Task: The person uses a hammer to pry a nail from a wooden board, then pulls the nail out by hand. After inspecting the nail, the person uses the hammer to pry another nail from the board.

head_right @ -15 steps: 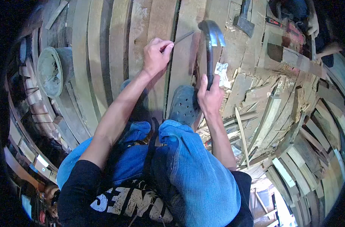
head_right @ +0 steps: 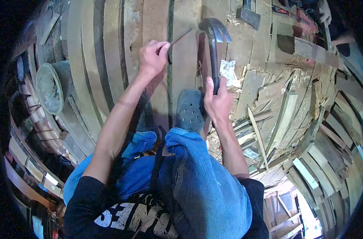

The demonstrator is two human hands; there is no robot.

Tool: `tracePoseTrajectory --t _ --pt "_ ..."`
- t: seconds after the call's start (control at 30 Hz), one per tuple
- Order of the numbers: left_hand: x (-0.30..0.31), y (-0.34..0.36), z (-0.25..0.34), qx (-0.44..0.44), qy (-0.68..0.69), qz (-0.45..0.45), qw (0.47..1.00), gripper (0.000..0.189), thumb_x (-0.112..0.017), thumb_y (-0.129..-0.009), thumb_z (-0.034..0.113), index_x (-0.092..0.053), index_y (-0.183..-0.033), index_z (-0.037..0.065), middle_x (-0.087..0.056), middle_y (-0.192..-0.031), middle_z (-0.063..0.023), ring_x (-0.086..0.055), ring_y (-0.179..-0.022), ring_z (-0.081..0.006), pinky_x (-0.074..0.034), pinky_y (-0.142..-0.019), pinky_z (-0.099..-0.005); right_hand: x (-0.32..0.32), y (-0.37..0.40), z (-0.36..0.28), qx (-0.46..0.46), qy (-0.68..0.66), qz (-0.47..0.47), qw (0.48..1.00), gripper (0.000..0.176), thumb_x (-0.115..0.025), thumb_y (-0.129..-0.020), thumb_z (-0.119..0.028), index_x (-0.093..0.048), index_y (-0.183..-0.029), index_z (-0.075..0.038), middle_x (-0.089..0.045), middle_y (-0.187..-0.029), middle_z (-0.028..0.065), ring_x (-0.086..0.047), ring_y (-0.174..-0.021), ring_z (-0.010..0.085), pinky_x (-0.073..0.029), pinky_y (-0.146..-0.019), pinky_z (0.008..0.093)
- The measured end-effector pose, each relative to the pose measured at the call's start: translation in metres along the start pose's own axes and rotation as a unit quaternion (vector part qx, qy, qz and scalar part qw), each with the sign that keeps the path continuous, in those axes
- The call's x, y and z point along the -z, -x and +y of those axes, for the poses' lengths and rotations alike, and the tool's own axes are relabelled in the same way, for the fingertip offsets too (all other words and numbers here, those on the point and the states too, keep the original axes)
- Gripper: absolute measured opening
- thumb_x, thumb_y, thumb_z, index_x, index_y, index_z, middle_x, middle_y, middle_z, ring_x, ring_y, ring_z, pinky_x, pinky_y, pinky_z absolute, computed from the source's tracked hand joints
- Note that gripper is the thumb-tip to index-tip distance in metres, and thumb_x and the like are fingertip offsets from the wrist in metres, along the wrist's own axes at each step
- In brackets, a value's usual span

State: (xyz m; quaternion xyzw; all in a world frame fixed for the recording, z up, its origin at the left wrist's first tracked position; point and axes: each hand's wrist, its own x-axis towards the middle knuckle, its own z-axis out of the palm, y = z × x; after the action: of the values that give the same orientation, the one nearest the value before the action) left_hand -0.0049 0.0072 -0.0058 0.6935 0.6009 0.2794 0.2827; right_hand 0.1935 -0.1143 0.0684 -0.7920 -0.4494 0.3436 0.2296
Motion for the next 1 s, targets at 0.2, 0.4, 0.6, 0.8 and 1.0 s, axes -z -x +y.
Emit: tracePoseTrajectory --t 0.2,0.4,0.6,0.8,1.0 --pt "0.001 -0.001 0.000 -0.008 0.008 0.000 1.000 0.011 -0.068 -0.085 0.012 -0.073 -0.090 0.003 -0.064 -0.074 -0.0128 -0.064 -0.063 -0.0250 -0.049 -0.059 -0.0339 -0.004 -0.003 -0.007 0.017 -0.012 0.015 1.000 0.027 -0.057 -0.097 -0.030 -0.057 -0.099 -0.003 -0.062 -0.059 0.0159 -0.063 -0.050 0.0309 -0.047 -0.047 0.0417" --pt "0.000 0.003 0.003 0.003 0.041 0.008 0.999 0.010 -0.070 -0.084 0.010 -0.074 -0.089 0.004 -0.064 -0.073 -0.0107 -0.063 -0.061 -0.0193 -0.049 -0.057 -0.0301 0.001 -0.007 -0.006 -0.006 0.011 0.001 1.000 0.028 -0.057 -0.097 -0.030 -0.056 -0.099 -0.003 -0.062 -0.059 0.0155 -0.063 -0.050 0.0302 -0.048 -0.047 0.0405" --pt "0.000 0.004 0.004 0.006 0.055 0.020 0.998 0.010 -0.071 -0.083 0.011 -0.074 -0.090 0.004 -0.064 -0.073 -0.0093 -0.062 -0.061 -0.0181 -0.049 -0.058 -0.0290 -0.003 -0.003 0.003 0.025 -0.005 -0.012 1.000 0.030 -0.057 -0.097 -0.033 -0.056 -0.099 -0.003 -0.061 -0.058 0.0166 -0.063 -0.050 0.0339 -0.047 -0.047 0.0429" --pt "-0.001 0.006 0.005 0.004 0.048 0.028 0.998 0.010 -0.072 -0.082 0.010 -0.075 -0.089 0.005 -0.064 -0.072 -0.0092 -0.062 -0.061 -0.0180 -0.049 -0.058 -0.0284 -0.002 -0.008 -0.004 0.017 0.044 -0.051 0.998 0.029 -0.058 -0.096 -0.033 -0.053 -0.097 -0.004 -0.058 -0.055 0.0210 -0.062 -0.051 0.0403 -0.046 -0.047 0.0464" --pt "-0.003 0.003 0.004 0.006 0.047 0.034 0.998 0.010 -0.073 -0.081 0.011 -0.075 -0.088 0.005 -0.063 -0.070 -0.0093 -0.062 -0.061 -0.0183 -0.049 -0.057 -0.0290 -0.002 -0.010 -0.004 0.023 0.075 -0.058 0.995 0.030 -0.057 -0.096 -0.034 -0.053 -0.097 -0.004 -0.058 -0.054 0.0205 -0.062 -0.052 0.0408 -0.046 -0.046 0.0470"
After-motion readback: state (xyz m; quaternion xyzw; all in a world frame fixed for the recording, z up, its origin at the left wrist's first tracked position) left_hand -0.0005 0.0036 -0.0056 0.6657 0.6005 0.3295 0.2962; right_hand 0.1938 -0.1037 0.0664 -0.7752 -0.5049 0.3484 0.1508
